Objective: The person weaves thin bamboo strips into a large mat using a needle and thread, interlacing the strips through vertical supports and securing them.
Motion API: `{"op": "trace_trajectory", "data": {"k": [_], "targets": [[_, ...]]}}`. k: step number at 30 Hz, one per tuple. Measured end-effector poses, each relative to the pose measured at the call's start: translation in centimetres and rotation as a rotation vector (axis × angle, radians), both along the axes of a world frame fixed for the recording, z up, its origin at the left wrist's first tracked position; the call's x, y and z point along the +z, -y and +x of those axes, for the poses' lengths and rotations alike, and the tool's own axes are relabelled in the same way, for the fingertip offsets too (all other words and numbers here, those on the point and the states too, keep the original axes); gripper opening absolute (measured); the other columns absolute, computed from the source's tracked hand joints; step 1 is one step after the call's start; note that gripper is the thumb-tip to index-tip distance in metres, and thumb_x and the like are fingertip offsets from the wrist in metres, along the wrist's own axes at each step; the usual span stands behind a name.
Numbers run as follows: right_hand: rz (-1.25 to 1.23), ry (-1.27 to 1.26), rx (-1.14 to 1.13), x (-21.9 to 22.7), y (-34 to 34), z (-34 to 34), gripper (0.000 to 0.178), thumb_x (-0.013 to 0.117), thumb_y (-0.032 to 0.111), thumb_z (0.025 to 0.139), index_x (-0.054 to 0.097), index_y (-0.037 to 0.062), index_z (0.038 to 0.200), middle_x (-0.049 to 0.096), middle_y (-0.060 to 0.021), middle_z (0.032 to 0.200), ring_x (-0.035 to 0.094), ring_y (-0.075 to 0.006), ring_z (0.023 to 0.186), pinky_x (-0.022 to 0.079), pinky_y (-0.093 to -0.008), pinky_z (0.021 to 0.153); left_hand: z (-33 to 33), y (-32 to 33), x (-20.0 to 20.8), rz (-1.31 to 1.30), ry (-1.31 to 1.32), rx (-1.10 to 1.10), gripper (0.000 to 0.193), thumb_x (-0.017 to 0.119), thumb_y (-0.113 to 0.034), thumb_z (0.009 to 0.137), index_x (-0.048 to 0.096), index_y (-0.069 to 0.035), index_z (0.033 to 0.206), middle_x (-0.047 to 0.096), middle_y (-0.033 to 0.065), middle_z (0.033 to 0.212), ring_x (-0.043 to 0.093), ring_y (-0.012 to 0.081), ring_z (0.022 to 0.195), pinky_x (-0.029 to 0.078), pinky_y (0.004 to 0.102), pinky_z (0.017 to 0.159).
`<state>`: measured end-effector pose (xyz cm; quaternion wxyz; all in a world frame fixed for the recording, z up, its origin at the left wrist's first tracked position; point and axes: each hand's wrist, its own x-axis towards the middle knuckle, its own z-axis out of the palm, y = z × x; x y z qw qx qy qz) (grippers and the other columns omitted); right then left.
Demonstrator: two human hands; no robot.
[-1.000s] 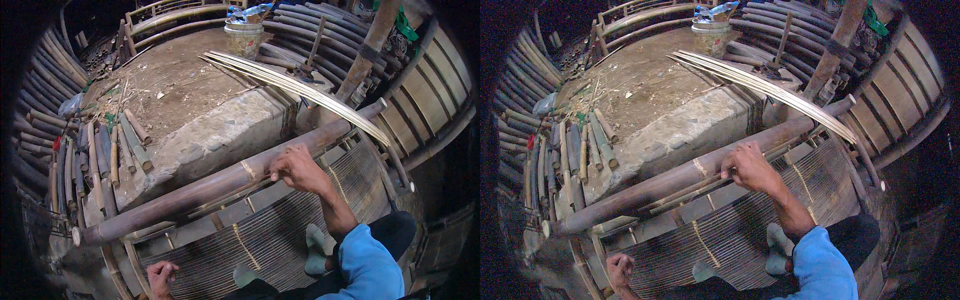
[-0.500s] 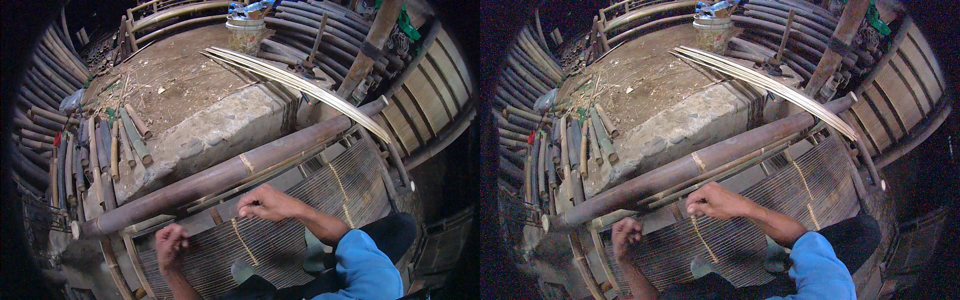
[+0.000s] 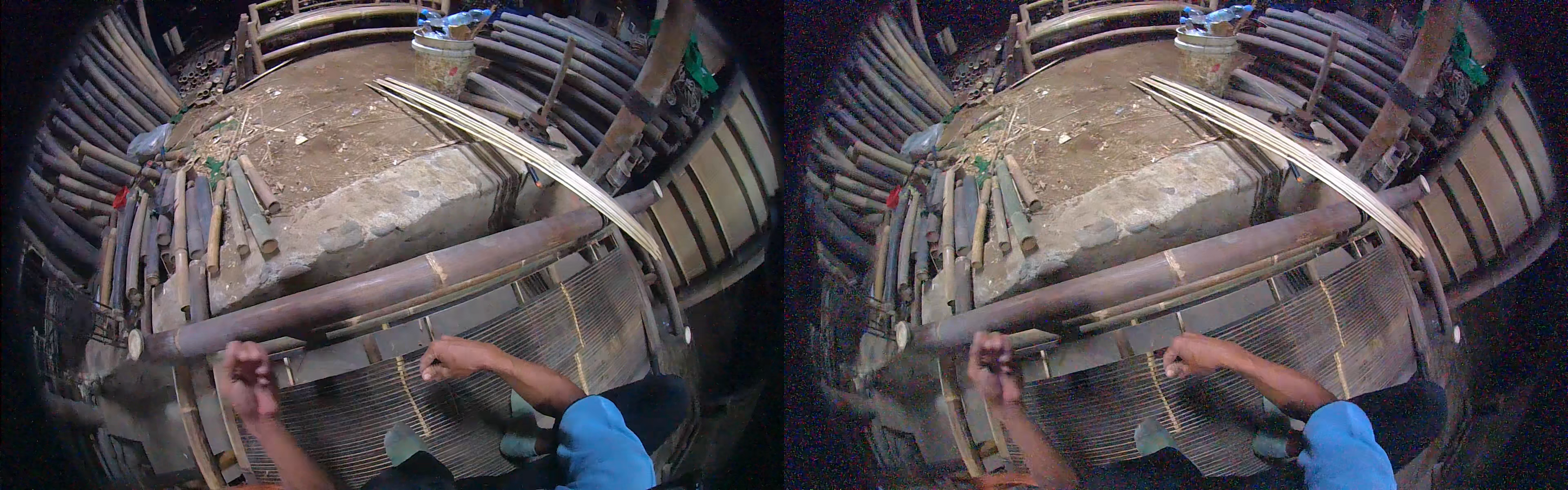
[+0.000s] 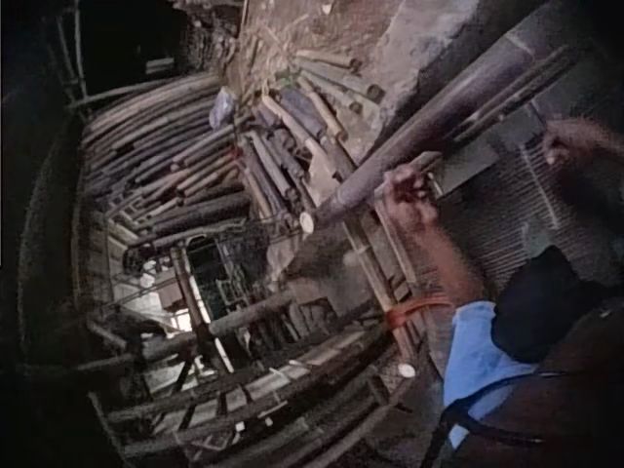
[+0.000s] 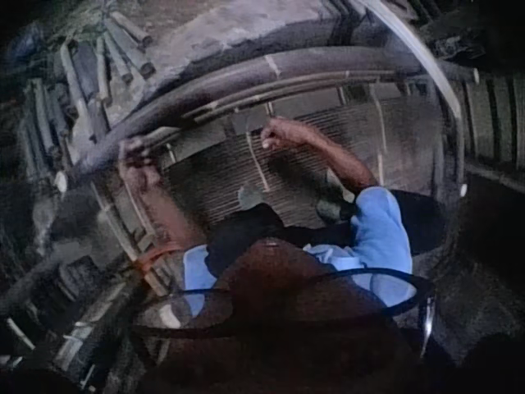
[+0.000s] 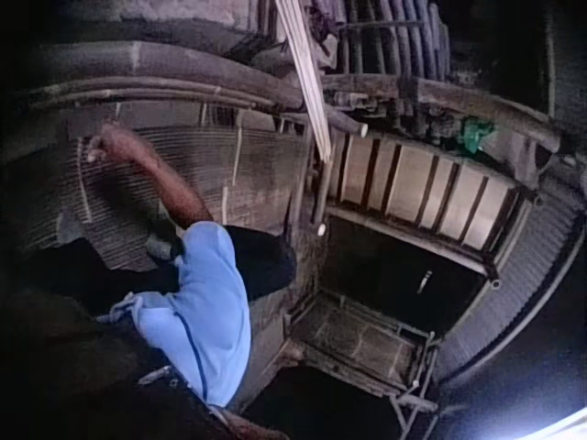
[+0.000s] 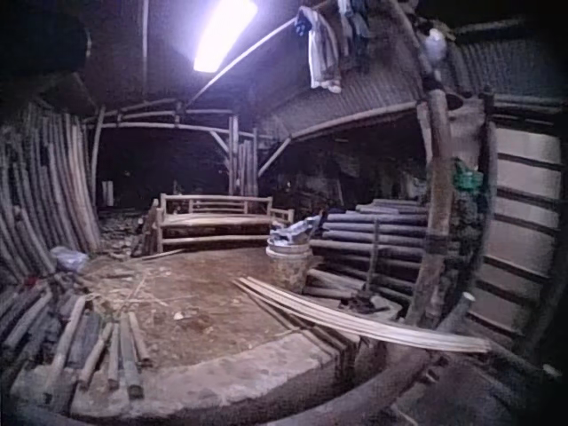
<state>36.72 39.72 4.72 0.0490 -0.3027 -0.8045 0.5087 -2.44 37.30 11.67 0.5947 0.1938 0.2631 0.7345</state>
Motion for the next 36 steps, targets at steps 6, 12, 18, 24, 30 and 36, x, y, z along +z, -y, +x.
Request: {"op": "trace_trajectory", "data": {"k": [6,12,18,24,30,36], "targets": [[0.475,-0.295,-0.388,4.7,-0.4,-1.4,0.012,0.071,0.006,0.085,0.073,0.0031,0.096,0.07,-0.0141,0.089,0.064,-0.0323,0.091,0.05,-0.0403,0.082,10.1,-0.1,-0.2,-0.185,-0.455,-0.242,0.028,0.066,-0.008,0.095,0.055,0.004,0.118,0.071,0.0172,0.095,0.062,0.0137,0.07,0.05,0.024,0.061],[-0.021,-0.405,-0.885,8.2,0.8,-3.9,0.018,0.079,0.015,0.085,0.074,0.0026,0.097,0.071,-0.003,0.085,0.061,-0.0084,0.079,0.049,-0.0255,0.073,14.2,0.6,-2.2,-0.233,-0.304,-0.221,0.03,0.067,-0.014,0.096,0.059,0.003,0.119,0.072,0.0125,0.092,0.063,0.0121,0.07,0.048,0.0236,0.057],[0.046,-0.507,-0.945,5.7,1.6,-4.8,0.014,0.079,0.015,0.087,0.075,0.004,0.094,0.07,0.0013,0.082,0.06,-0.0047,0.074,0.048,-0.0231,0.068,16.5,1.3,-2.7,-0.31,-0.16,-0.206,0.019,0.071,-0.01,0.093,0.071,0.004,0.106,0.071,0.0093,0.087,0.059,0.0091,0.068,0.046,0.0222,0.06],[0.031,-0.544,-0.912,4.7,2.9,-6.4,0.007,0.076,0.008,0.088,0.072,0.0017,0.09,0.068,-0.0001,0.084,0.058,-0.0047,0.074,0.047,-0.0213,0.066,17.1,1.5,-5.0,-0.375,0.007,-0.205,0.022,0.067,-0.017,0.096,0.069,0.0,0.11,0.07,0.0054,0.1,0.065,0.0124,0.09,0.051,0.025,0.07],[0.227,-0.413,-0.81,3.9,3.2,-6.5,0.007,0.077,0.005,0.084,0.072,0.0007,0.084,0.067,-0.0041,0.077,0.058,-0.0081,0.066,0.045,-0.0242,0.059,18.4,1.2,-4.1,-0.388,-0.022,-0.149,0.023,0.07,-0.015,0.095,0.071,0.002,0.109,0.073,0.0096,0.095,0.06,0.0083,0.075,0.049,0.0215,0.068],[0.281,-0.422,-0.821,3.8,3.1,-6.8,0.006,0.078,0.004,0.083,0.072,0.0008,0.083,0.067,-0.005,0.075,0.058,-0.0094,0.065,0.045,-0.0256,0.058,18.6,1.4,-4.2,-0.362,-0.006,-0.172,0.023,0.069,-0.016,0.096,0.071,0.003,0.109,0.073,0.0115,0.096,0.066,0.0126,0.084,0.052,0.0241,0.074]]}}
